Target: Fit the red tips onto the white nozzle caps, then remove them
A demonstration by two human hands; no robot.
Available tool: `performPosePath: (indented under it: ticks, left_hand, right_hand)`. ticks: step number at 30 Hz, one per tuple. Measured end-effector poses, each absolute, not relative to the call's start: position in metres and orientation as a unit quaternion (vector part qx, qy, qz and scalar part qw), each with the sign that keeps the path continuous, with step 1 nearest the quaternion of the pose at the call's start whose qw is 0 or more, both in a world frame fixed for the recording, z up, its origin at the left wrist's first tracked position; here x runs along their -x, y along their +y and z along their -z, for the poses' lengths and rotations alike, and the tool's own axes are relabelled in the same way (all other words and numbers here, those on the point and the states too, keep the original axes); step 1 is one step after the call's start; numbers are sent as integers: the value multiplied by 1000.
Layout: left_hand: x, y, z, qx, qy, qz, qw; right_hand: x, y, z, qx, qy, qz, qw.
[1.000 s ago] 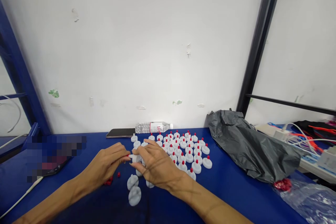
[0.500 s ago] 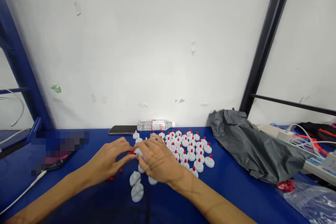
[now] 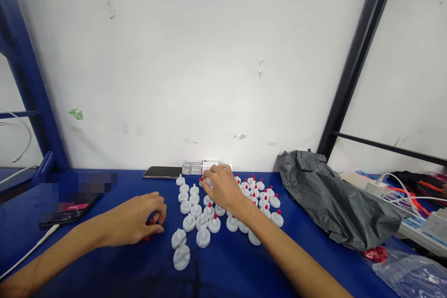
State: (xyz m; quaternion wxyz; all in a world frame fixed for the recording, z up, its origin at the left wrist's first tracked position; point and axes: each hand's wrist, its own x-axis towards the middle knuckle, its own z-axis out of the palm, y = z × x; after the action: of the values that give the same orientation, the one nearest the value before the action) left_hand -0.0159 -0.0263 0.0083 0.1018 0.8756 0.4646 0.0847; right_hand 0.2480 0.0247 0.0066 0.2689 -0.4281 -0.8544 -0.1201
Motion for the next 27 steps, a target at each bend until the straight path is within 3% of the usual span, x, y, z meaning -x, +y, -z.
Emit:
performPosePath:
  ticks: [7, 18, 24, 27]
  left_hand:
    - [13, -28, -8, -872, 471, -89, 97]
    - [6, -23, -9, -879, 445, -160, 56]
    - [5, -21, -7, -889, 405, -211, 18]
    - [5, -21, -5, -891, 391, -230, 8]
  right_hand:
    - [-241, 55, 2, 447, -857, 100, 236]
    - [-256, 24, -24, 448, -863, 75, 223]
    - [-281, -17, -41, 410, -896, -77, 152]
    - [-287, -27, -40, 398, -903, -91, 133]
